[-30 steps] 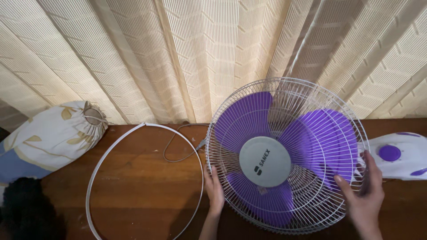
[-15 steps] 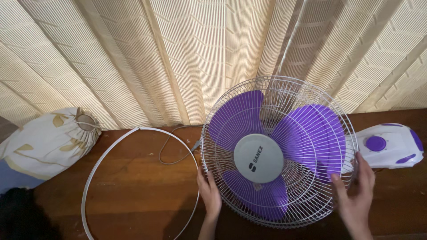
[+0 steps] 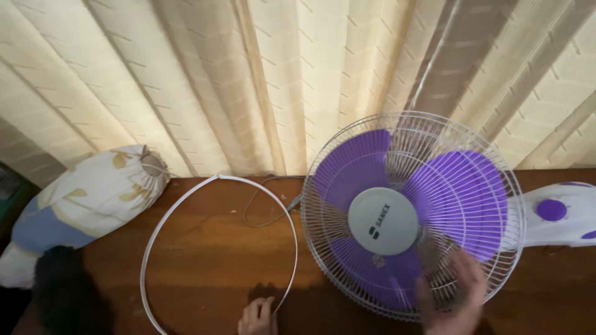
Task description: The person reassembles an electric fan on a wooden table. They fit the purple fan blades onto the motor shaft, tighten the central hub cap by hand, then align and attach the front wire grille over the blades and secure it to the fan housing.
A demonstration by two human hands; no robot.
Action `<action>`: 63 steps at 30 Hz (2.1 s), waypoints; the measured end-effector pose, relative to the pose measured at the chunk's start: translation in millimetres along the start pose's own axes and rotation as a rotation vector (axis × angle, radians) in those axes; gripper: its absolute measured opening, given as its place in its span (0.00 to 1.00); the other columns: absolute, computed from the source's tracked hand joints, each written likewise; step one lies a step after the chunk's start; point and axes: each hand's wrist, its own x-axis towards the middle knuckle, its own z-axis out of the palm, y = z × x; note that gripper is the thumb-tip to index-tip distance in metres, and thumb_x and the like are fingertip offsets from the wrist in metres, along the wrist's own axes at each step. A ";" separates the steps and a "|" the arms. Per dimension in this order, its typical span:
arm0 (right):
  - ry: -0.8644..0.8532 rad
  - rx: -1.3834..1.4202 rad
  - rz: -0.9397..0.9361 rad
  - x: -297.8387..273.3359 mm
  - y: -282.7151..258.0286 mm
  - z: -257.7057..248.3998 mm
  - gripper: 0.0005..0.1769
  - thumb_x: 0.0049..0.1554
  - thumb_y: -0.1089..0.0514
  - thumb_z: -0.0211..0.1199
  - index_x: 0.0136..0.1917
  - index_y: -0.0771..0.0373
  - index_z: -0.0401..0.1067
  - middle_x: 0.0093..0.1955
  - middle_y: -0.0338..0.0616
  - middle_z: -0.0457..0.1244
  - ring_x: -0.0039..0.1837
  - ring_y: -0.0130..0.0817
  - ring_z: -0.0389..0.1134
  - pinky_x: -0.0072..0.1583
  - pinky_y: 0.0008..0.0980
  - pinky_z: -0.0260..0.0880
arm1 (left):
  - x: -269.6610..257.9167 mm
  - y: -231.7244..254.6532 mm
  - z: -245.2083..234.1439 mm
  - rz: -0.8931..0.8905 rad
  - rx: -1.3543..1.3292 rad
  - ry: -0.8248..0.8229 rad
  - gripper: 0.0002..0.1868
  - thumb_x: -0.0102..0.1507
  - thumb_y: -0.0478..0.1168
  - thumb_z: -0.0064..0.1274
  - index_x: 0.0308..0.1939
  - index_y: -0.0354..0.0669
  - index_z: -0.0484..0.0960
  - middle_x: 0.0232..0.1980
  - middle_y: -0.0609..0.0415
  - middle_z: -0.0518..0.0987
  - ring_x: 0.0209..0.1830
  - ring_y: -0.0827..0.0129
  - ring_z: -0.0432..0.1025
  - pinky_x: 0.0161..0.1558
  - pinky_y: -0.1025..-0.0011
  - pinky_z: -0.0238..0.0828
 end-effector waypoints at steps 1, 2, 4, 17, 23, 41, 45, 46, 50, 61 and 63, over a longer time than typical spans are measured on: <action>-0.039 0.172 0.097 -8.6 -7.9 13.0 0.44 0.49 0.57 0.66 0.77 0.63 0.56 0.73 0.57 0.54 0.75 0.51 0.59 0.76 0.50 0.60 | -4.7 -3.3 -3.3 -0.038 0.077 -0.006 0.27 0.57 0.41 0.62 0.60 0.67 0.78 0.54 0.69 0.75 0.55 0.70 0.72 0.48 0.58 0.68; -0.162 0.042 -0.107 -11.3 -12.0 21.0 0.40 0.47 0.58 0.67 0.73 0.60 0.61 0.71 0.48 0.58 0.75 0.49 0.60 0.75 0.49 0.59 | -7.5 -6.2 -9.5 -0.036 0.097 -0.072 0.28 0.55 0.40 0.62 0.60 0.67 0.78 0.54 0.67 0.74 0.55 0.70 0.72 0.47 0.57 0.66; -0.381 -0.055 -0.314 -22.4 -25.0 37.1 0.37 0.44 0.58 0.69 0.68 0.55 0.66 0.69 0.43 0.60 0.74 0.50 0.60 0.73 0.48 0.57 | -1.6 -11.1 -38.0 -0.035 0.135 -0.202 0.32 0.51 0.39 0.61 0.60 0.67 0.78 0.53 0.65 0.74 0.54 0.69 0.71 0.47 0.54 0.62; -1.152 0.748 0.151 -43.6 -34.3 192.2 0.20 0.52 0.68 0.53 0.52 0.65 0.81 0.46 0.48 0.75 0.51 0.37 0.76 0.56 0.35 0.77 | -51.1 -53.1 -245.6 -0.041 0.043 0.743 0.14 0.44 0.39 0.61 0.34 0.58 0.87 0.44 0.58 0.77 0.39 0.60 0.69 0.40 0.63 0.63; -0.962 0.585 0.407 -35.3 -18.2 221.3 0.20 0.59 0.64 0.47 0.49 0.69 0.81 0.43 0.51 0.75 0.44 0.38 0.75 0.51 0.37 0.76 | -99.1 -150.4 -237.5 0.060 -0.295 0.813 0.10 0.44 0.45 0.67 0.28 0.62 0.84 0.43 0.65 0.71 0.38 0.71 0.64 0.42 0.67 0.63; -0.887 -0.457 -0.271 -103.2 -17.0 287.6 0.09 0.61 0.50 0.62 0.48 0.55 0.67 0.52 0.48 0.60 0.52 0.49 0.69 0.50 0.47 0.73 | -52.4 -170.2 -244.9 0.238 -1.144 0.687 0.06 0.57 0.36 0.57 0.37 0.45 0.76 0.53 0.44 0.74 0.37 0.63 0.74 0.35 0.71 0.73; -0.769 -0.126 -0.246 -98.4 -43.0 257.1 0.08 0.56 0.56 0.61 0.47 0.59 0.67 0.48 0.51 0.61 0.48 0.53 0.68 0.47 0.49 0.71 | -21.9 -171.1 -249.6 0.133 -1.191 0.726 0.09 0.59 0.39 0.54 0.42 0.46 0.75 0.52 0.45 0.75 0.35 0.64 0.74 0.32 0.71 0.72; -0.801 -0.073 -0.166 -90.0 -53.4 247.2 0.08 0.58 0.57 0.59 0.49 0.60 0.66 0.48 0.52 0.62 0.48 0.54 0.68 0.48 0.50 0.69 | -12.5 -167.9 -248.7 0.095 -1.208 0.714 0.10 0.60 0.40 0.53 0.44 0.46 0.75 0.52 0.45 0.76 0.35 0.64 0.74 0.32 0.71 0.72; -0.907 0.162 0.122 -35.9 -99.6 192.8 0.13 0.60 0.57 0.57 0.58 0.58 0.65 0.42 0.56 0.68 0.43 0.48 0.73 0.47 0.45 0.72 | 25.4 -145.6 -240.2 -0.126 -1.291 0.646 0.13 0.61 0.42 0.51 0.49 0.47 0.73 0.50 0.46 0.77 0.33 0.65 0.74 0.29 0.71 0.71; -0.739 -0.170 0.133 174.1 -122.4 13.5 0.27 0.68 0.42 0.41 0.75 0.49 0.66 0.57 0.54 0.69 0.47 0.46 0.73 0.49 0.43 0.78 | 122.4 -55.0 -229.9 -0.512 -1.365 0.133 0.23 0.67 0.50 0.44 0.65 0.50 0.70 0.47 0.49 0.82 0.28 0.68 0.73 0.23 0.72 0.68; -0.698 -0.172 -0.079 203.8 -106.1 -9.8 0.29 0.68 0.42 0.39 0.77 0.49 0.63 0.63 0.57 0.67 0.59 0.45 0.71 0.58 0.44 0.72 | 149.0 -23.3 -224.4 -0.449 -1.343 -0.008 0.25 0.67 0.52 0.42 0.67 0.51 0.69 0.46 0.50 0.83 0.27 0.69 0.73 0.22 0.72 0.68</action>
